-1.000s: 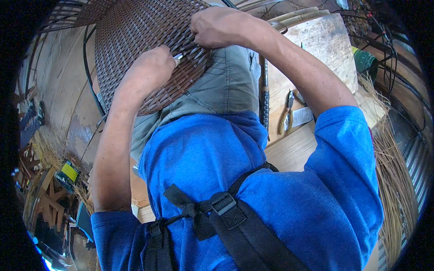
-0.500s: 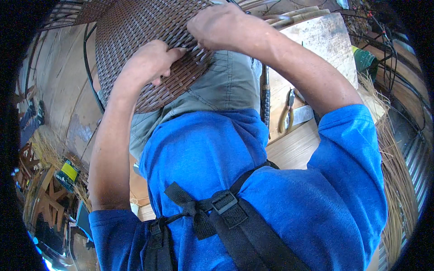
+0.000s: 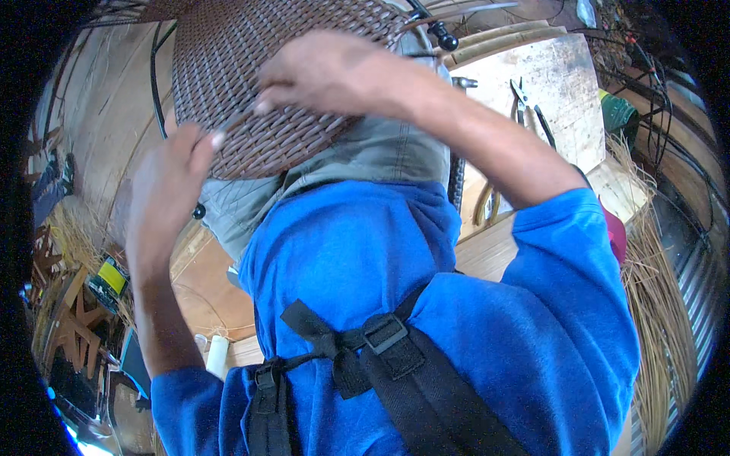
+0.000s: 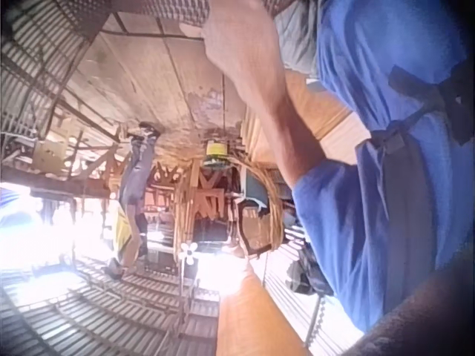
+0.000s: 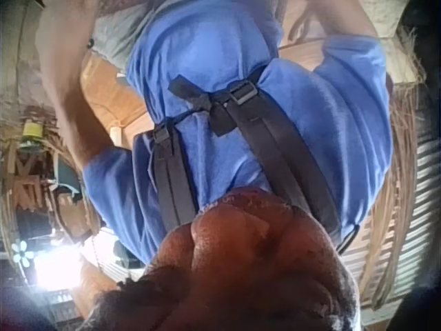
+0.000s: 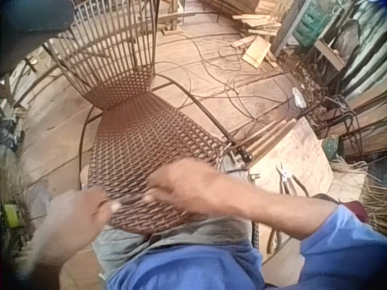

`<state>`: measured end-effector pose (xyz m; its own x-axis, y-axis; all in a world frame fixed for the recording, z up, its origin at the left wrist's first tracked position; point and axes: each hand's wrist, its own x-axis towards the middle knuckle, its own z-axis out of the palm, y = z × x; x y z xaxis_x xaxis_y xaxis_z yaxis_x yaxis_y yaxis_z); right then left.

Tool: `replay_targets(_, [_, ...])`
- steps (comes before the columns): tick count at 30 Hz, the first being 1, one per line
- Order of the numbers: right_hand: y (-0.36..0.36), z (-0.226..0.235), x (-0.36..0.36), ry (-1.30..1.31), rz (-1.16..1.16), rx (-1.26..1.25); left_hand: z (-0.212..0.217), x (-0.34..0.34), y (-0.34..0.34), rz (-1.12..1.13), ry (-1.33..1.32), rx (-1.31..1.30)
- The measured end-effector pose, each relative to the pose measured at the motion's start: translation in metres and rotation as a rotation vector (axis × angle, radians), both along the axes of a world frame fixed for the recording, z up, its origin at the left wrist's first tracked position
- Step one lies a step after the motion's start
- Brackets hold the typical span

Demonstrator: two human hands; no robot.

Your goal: Weaving and repairing a wicker chair frame with rattan strips using pliers and a cutting tool.

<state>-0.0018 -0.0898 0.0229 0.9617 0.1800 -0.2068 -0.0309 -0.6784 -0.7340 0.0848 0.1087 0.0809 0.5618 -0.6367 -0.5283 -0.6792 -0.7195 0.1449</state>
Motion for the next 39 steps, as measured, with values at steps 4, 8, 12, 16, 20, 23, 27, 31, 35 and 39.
replay_targets(4, [-0.017, -0.012, -0.011, -0.050, -0.033, -0.238, -0.040, -0.013, -0.011, -0.053, -0.017, -0.069])
replay_targets(8, [-0.021, -0.014, -0.021, -0.044, 0.002, -0.367, -0.052, -0.018, -0.028, -0.126, -0.046, -0.107])
replay_targets(12, [-0.023, -0.019, -0.024, -0.109, 0.021, -0.391, -0.042, -0.018, -0.039, -0.203, -0.071, -0.032])
replay_targets(16, [-0.017, -0.010, -0.026, -0.102, 0.059, -0.415, -0.032, -0.023, -0.043, -0.212, -0.095, 0.032])
replay_targets(20, [-0.014, -0.001, -0.029, -0.105, 0.151, -0.457, -0.038, -0.032, -0.047, -0.225, -0.137, 0.042])
replay_targets(23, [-0.011, -0.004, -0.032, -0.157, 0.141, -0.434, -0.040, -0.035, -0.051, -0.234, -0.162, 0.005])
replay_targets(27, [-0.013, -0.003, -0.031, -0.179, 0.171, -0.451, -0.034, -0.033, -0.056, -0.270, -0.143, 0.057])
replay_targets(31, [-0.017, -0.010, -0.030, -0.185, 0.216, -0.453, -0.035, -0.032, -0.056, -0.293, -0.160, 0.108])
replay_targets(35, [-0.016, -0.006, -0.026, -0.070, 0.166, -0.444, -0.041, -0.033, -0.056, -0.302, -0.135, 0.107])
replay_targets(39, [-0.017, -0.008, -0.028, -0.120, 0.213, -0.448, -0.044, -0.037, -0.055, -0.257, -0.118, 0.070])
